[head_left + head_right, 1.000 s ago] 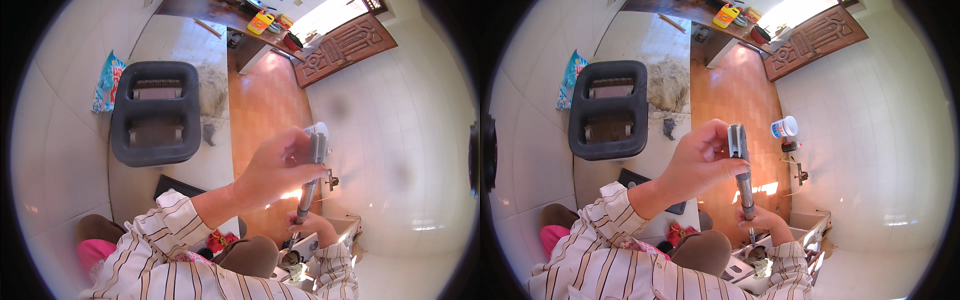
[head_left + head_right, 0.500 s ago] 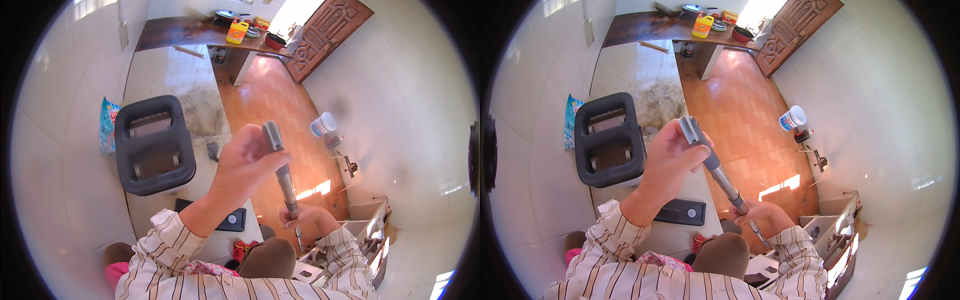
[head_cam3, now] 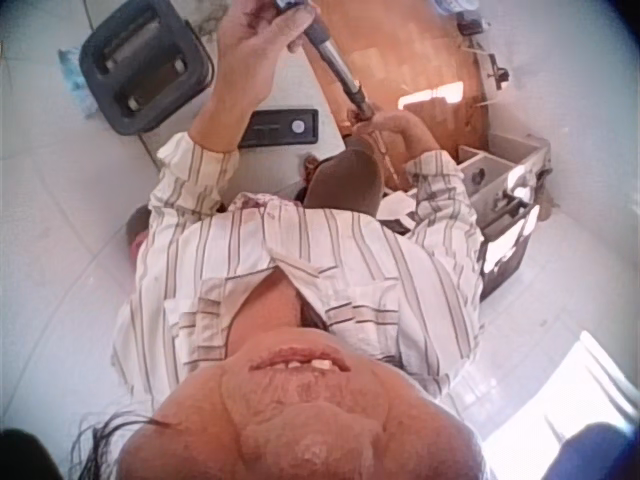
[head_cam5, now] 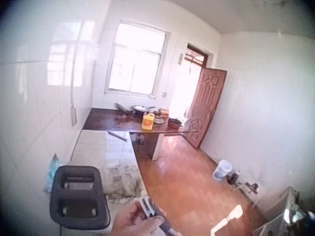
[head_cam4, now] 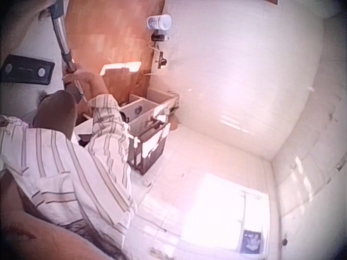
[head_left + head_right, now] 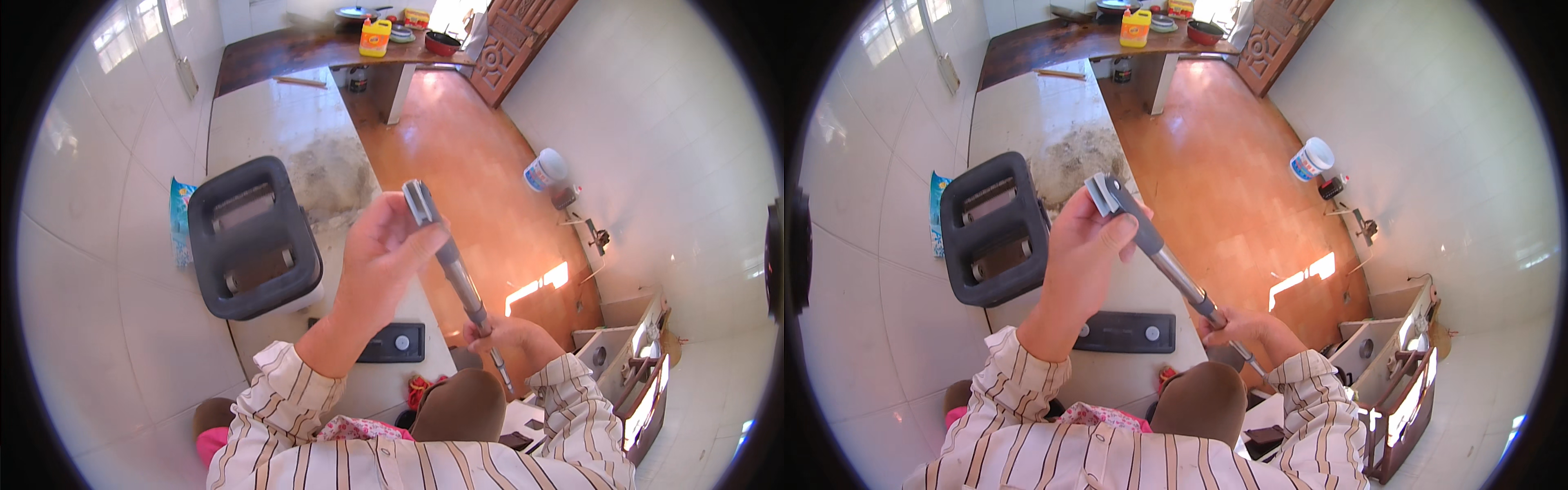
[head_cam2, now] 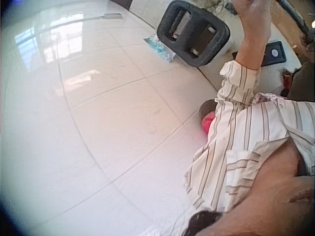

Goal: The person assembles a mop by attaching the flat mop head to the pole handle, using a screwdriver to tighten the connection point.

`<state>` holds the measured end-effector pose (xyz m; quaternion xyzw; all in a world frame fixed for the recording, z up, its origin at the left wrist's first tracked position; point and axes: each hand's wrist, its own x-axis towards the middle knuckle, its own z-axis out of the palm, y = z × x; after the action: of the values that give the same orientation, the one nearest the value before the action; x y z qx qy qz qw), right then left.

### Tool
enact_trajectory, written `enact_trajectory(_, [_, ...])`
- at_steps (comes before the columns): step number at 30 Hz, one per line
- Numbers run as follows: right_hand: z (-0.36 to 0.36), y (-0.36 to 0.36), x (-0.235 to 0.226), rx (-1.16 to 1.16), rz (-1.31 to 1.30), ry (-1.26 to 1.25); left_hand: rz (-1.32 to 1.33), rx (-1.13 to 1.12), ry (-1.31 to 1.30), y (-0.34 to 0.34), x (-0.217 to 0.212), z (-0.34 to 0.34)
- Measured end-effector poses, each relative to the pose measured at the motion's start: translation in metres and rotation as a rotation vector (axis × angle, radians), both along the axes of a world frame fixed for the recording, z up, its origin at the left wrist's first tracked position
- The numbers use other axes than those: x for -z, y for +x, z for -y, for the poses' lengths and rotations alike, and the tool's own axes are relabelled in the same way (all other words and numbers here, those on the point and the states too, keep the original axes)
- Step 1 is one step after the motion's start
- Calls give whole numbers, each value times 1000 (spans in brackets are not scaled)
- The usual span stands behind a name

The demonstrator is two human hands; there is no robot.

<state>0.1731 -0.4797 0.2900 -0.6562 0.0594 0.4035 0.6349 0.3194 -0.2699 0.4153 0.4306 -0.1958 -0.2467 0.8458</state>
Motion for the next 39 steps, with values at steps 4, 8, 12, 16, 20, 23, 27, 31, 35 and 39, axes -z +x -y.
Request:
enact_trajectory(4, [-15,-12,9,279,116,-248,36,-16,58,1,16,-4])
enact_trajectory(8, [-23,-16,34,429,265,-620,28,33,113,3,30,-20])
enact_trajectory(12, [3,-37,93,516,552,-772,23,126,163,6,43,-30])
enact_trajectory(16, [10,-35,97,422,593,-799,221,132,331,5,66,-45])
enact_trajectory(20, [20,-42,95,408,566,-836,730,-59,609,-1,72,-44])
enact_trajectory(23, [17,-43,94,412,584,-774,1030,-182,692,0,71,-44])
enact_trajectory(27, [11,-46,95,397,536,-706,1207,-243,695,1,64,-46])
enact_trajectory(31, [4,-45,94,426,492,-667,1254,-271,702,1,55,-48])
enact_trajectory(35, [4,-45,97,430,495,-707,1299,-345,708,0,50,-47])
enact_trajectory(39, [2,-42,93,432,514,-677,1078,-259,733,-4,45,-50])
